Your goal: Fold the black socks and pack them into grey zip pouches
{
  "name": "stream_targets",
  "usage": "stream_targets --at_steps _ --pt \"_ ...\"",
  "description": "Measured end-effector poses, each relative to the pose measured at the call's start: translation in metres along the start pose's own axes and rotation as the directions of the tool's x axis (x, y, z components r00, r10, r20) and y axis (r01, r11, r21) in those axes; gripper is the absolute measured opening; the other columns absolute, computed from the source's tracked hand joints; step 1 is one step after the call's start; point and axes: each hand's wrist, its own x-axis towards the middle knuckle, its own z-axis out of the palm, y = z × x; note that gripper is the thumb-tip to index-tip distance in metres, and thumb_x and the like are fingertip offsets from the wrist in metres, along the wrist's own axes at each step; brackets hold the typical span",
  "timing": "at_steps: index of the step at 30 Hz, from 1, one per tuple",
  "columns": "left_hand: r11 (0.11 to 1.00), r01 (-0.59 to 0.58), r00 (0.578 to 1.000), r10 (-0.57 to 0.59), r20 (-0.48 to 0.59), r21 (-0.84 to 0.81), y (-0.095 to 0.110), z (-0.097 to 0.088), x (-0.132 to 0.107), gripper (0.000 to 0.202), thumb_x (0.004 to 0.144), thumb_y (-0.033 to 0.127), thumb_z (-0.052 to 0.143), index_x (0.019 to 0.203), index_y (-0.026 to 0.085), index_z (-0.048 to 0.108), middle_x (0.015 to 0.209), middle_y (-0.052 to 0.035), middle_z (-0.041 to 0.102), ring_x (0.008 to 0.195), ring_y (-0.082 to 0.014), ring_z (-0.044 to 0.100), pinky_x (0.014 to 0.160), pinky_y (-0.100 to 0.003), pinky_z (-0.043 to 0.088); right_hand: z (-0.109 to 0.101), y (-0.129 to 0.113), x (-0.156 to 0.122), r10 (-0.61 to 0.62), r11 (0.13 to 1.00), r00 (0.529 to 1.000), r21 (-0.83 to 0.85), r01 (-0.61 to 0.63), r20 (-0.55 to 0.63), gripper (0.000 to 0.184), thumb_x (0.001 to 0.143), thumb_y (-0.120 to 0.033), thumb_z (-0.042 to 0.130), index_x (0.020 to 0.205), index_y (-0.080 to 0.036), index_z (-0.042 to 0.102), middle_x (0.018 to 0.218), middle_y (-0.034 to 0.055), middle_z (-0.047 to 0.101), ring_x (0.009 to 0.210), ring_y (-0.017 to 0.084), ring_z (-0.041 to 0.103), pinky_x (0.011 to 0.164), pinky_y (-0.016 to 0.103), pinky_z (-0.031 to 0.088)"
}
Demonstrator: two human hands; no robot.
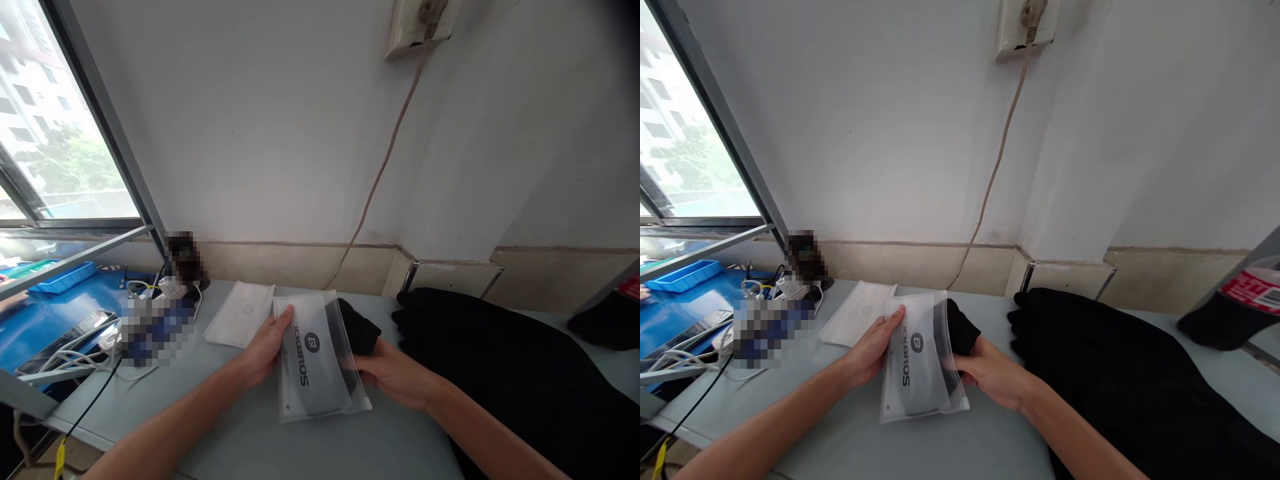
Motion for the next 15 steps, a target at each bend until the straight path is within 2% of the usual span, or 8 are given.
stream_targets --at_steps 3,6,9,12,15 --pt "0.998 0.001 0.998 -0.005 0.061 0.068 0.001 0.002 -0.002 0.057 0.085 0.072 0.066 0.095 0.016 0.071 0.093 -0.0094 0.076 0.08 -0.0203 0.069 0.071 -0.029 0.054 0.0 -0.001 -0.001 0.029 1.0 1.0 -0.006 -0.029 0.001 0.051 0.069 -0.029 0.091 0.116 -0.023 0.073 0.107 0.0065 0.08 0.106 0.029 0.074 0.097 0.046 0.058" --pt "0.995 -0.002 0.993 -0.01 0.117 0.096 -0.002 0.004 -0.003 0.057 0.085 0.072 0.066 0.095 0.016 0.071 0.096 -0.0084 0.076 0.085 -0.0202 0.069 0.077 -0.029 0.054 0.014 -0.001 -0.002 -0.015 0.999 0.999 0.047 0.014 0.029 0.053 0.072 -0.036 0.09 0.119 -0.021 0.073 0.114 0.0097 0.078 0.115 0.032 0.07 0.102 0.048 0.055" --pt "0.994 -0.036 0.996 0.028 0.085 0.101 -0.007 0.006 -0.001 0.06 0.085 0.075 0.062 0.092 0.016 0.07 0.088 -0.0076 0.074 0.081 -0.0205 0.067 0.076 -0.03 0.053 0.028 0.001 -0.002 -0.033 0.999 0.998 0.031 0.032 0.051 0.06 0.068 -0.042 0.091 0.122 -0.022 0.072 0.116 0.01 0.077 0.119 0.034 0.068 0.101 0.05 0.055" --pt "0.961 -0.117 0.993 0.114 0.027 0.252 -0.012 0.007 0.002 0.065 0.086 0.08 0.055 0.078 0.016 0.065 0.075 -0.0044 0.066 0.071 -0.0185 0.061 0.065 -0.028 0.047 0.028 0.0 -0.003 0.015 0.999 0.993 -0.052 -0.009 0.121 0.065 0.064 -0.04 0.094 0.123 -0.023 0.071 0.113 0.0089 0.077 0.116 0.034 0.069 0.099 0.05 0.057" --pt "0.868 -0.232 0.97 0.241 0.035 0.44 -0.013 0.006 0.004 0.068 0.09 0.081 0.045 0.067 0.018 0.055 0.064 -0.0008 0.054 0.061 -0.0159 0.051 0.057 -0.028 0.037 0.019 -0.003 -0.004 0.054 0.994 0.99 -0.102 -0.04 0.132 0.066 0.061 -0.033 0.096 0.121 -0.022 0.071 0.109 0.0077 0.078 0.109 0.031 0.072 0.097 0.045 0.058"
